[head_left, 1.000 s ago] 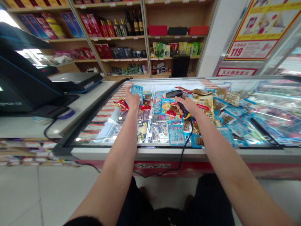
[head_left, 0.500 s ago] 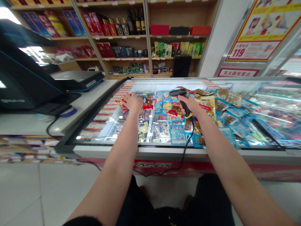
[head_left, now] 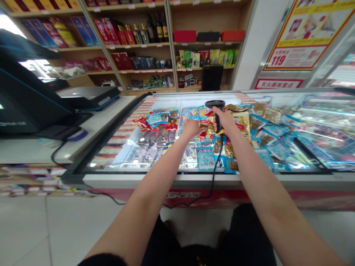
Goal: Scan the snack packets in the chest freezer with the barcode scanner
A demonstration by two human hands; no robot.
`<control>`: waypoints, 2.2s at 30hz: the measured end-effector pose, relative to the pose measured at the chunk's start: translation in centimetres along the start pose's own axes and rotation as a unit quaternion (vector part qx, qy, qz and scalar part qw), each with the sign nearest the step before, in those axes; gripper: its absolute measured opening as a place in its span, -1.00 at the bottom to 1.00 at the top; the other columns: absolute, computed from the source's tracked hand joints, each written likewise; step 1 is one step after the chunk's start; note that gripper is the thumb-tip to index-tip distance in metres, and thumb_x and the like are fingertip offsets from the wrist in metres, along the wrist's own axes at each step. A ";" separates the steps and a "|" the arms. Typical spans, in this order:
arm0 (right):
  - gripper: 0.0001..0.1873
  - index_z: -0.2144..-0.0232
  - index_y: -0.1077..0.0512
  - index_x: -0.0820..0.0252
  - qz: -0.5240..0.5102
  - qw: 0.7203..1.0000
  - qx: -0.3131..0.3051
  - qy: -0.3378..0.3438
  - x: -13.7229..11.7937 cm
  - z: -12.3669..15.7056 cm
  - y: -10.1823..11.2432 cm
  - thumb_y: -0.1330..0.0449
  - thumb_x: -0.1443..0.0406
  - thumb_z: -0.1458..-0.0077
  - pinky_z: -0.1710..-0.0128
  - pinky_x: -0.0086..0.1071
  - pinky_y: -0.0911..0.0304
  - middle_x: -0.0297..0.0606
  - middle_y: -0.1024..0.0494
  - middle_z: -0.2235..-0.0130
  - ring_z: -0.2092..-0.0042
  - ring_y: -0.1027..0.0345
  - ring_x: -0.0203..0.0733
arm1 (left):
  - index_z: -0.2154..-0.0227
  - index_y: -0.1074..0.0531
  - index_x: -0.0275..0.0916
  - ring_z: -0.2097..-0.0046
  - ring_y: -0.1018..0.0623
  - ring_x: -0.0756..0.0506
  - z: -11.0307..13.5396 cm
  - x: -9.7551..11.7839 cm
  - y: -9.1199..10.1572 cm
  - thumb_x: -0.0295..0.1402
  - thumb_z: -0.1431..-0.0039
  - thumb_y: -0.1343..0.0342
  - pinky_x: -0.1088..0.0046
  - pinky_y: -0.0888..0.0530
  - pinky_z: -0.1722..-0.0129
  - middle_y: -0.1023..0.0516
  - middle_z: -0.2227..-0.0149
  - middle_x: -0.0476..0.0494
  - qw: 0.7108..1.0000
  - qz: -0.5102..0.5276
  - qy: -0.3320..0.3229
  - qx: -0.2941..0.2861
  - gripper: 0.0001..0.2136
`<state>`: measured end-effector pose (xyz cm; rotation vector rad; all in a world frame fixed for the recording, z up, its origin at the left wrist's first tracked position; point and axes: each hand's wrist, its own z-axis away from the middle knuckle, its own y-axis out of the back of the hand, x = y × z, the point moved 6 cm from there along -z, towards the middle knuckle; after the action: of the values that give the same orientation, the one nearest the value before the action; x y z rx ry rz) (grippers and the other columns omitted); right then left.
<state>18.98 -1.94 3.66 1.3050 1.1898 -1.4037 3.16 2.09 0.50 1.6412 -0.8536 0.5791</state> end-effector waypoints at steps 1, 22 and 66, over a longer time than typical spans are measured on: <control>-0.67 0.46 -0.25 0.11 0.002 1.000 0.003 -0.001 0.0 0.0 0.0 -0.25 0.08 -0.16 0.77 -0.41 -0.16 -0.39 -0.36 0.67 0.70 -0.18 -0.29 | 0.65 -0.30 -0.18 -0.12 -0.41 -0.42 0.0 0.3 -0.4 -0.27 0.43 -0.50 0.09 -0.23 -0.20 -0.54 0.28 -0.26 1.000 -0.010 0.001 -0.004 -0.59; -0.62 0.51 -0.26 0.13 -0.022 0.998 -0.030 -0.054 0.2 0.7 -0.9 -0.23 0.07 -0.21 0.78 -0.44 -0.14 -0.36 -0.36 0.65 0.71 -0.18 -0.32 | 0.32 -0.43 -0.20 0.45 -0.52 -0.14 -2.8 -3.0 3.0 -0.57 0.14 -0.20 0.35 -0.41 0.30 -0.45 0.54 0.01 0.970 0.215 0.071 0.094 -0.73; -0.59 0.49 -0.30 0.19 -0.062 0.988 -0.120 -0.078 0.2 1.7 -2.4 -0.05 0.09 -0.36 0.78 -0.45 -0.21 -0.34 -0.40 0.65 0.72 -0.24 -0.32 | 0.28 -0.40 -0.18 0.26 -0.60 -0.11 -2.5 -3.2 3.7 -0.45 -0.01 -0.19 0.40 -0.46 0.24 -0.59 0.27 -0.08 0.979 0.113 0.060 0.160 -0.81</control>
<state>16.34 -3.13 3.71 0.9509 1.3047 -1.3746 -1.57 4.86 0.96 1.7870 -0.8979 1.0084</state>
